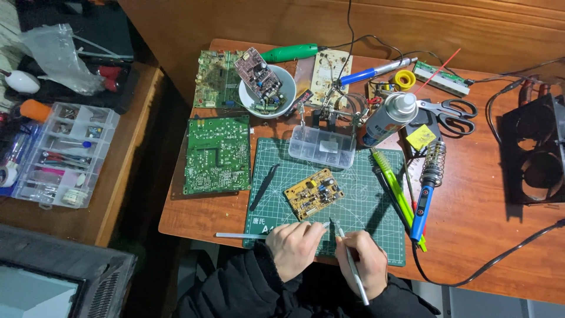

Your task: Soldering electronic components onto a printed circuit board using a soldering iron and solder wire on a workbench.

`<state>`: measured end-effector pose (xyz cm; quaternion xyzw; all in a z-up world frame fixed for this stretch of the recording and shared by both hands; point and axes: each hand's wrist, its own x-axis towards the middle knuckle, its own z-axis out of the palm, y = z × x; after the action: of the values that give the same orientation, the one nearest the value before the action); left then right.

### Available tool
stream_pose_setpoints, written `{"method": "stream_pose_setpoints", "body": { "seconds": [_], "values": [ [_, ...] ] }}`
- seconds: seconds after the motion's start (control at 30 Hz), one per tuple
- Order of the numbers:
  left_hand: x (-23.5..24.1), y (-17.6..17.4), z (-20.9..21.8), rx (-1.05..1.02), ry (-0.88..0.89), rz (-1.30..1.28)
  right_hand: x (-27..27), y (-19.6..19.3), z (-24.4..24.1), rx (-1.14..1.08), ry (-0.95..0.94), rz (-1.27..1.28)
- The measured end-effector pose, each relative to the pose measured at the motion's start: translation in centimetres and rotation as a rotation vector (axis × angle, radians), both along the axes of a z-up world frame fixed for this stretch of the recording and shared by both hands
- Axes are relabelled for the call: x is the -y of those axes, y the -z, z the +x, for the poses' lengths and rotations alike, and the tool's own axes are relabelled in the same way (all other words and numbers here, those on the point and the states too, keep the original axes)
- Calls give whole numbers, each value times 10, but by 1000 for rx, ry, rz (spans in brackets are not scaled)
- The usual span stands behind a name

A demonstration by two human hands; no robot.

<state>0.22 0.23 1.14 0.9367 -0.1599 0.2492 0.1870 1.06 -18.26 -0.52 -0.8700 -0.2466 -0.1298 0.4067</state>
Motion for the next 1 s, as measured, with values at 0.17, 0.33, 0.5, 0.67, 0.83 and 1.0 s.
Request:
{"method": "stream_pose_setpoints", "body": {
  "seconds": [0.17,0.33,0.5,0.67,0.83,1.0],
  "values": [
    [-8,-7,0,-13,38,-19,0,-3,2,-38,-1,22],
    [-25,6,2,54,82,-130,1,-1,2,-22,8,7],
    [-50,0,5,51,59,-118,1,0,2,-65,23,-18],
    [-69,-16,10,62,39,-24,7,-5,3,-161,-6,-32],
    [-77,-23,16,55,77,48,5,-14,9,-320,-14,56],
    [-70,-14,16,-3,89,-16,2,-24,12,-330,14,2]
  ]
}}
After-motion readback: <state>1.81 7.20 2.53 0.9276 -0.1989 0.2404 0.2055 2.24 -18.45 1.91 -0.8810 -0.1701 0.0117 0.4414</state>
